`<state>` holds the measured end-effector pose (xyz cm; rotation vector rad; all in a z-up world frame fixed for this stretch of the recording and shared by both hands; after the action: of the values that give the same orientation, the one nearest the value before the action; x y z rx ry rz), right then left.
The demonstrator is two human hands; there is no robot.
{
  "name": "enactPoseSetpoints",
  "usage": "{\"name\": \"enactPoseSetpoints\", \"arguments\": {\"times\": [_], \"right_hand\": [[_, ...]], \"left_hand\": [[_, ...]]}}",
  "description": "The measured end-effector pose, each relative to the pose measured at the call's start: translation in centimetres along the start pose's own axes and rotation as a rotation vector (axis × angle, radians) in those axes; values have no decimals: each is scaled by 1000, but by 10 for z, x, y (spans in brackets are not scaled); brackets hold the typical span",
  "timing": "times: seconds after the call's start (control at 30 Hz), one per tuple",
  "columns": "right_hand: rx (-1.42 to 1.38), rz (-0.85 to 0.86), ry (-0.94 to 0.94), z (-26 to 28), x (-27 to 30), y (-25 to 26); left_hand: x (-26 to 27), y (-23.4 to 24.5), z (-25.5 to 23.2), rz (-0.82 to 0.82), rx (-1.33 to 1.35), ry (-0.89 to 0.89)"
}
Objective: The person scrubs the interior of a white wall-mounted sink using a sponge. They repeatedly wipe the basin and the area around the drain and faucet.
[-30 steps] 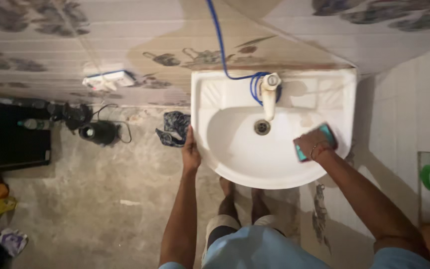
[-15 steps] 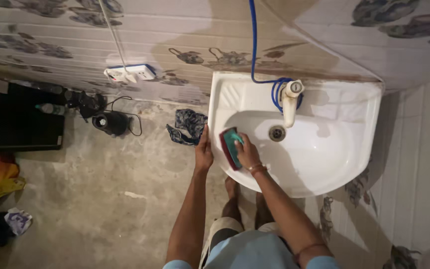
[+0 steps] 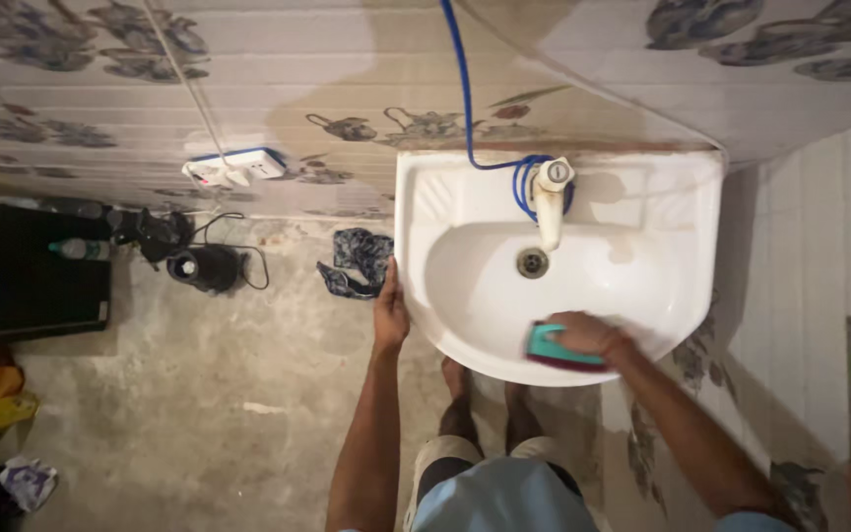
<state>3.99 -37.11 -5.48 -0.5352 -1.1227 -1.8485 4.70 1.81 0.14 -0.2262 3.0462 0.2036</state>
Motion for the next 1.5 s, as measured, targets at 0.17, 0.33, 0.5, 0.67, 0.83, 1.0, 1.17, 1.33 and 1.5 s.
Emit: {"name": "enactPoseSetpoints", "arguments": {"times": [0.17,0.33,0.5,0.67,0.83,1.0,1.17,1.33,1.5], "right_hand": [[341,19,-359,-58,25,67],[702,-188,-323,-21,21,115],[764,-225,-95,-7,35,113],[385,6,-104,-1,33,67],[-65,18,92,28,-10,6],[-352,-446,322,117,-76,-15],[-537,-677,211,154,-97,-6],[-416,-310,92,133,-45,0],[-25,-273,41,48,24,32]], "left_hand": [[-1,2,6,-5,-56,162],[-4,3,-4,21,-6,158],[-2,5,-4,29,-107,89],[-4,3,3,14,-72,94],[2,2,12,-3,-50,129],[-2,-1,6,-28,-39,119],[-2,-1,-7,-7,-113,128],[0,-2,-7,-27,-95,202],[-2,-2,-7,-45,-52,256]]}}
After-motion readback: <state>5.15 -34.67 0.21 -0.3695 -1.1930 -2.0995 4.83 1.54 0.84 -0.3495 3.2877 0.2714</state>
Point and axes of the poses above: each hand's wrist, its own x-axis away from the middle knuckle, its own y-axis out of the back of the hand, z = x × y, the point moved 5 cm from there along -x, towards the middle knuckle, and after that the axes turned 1 degree about z, right-handed, at the moved point
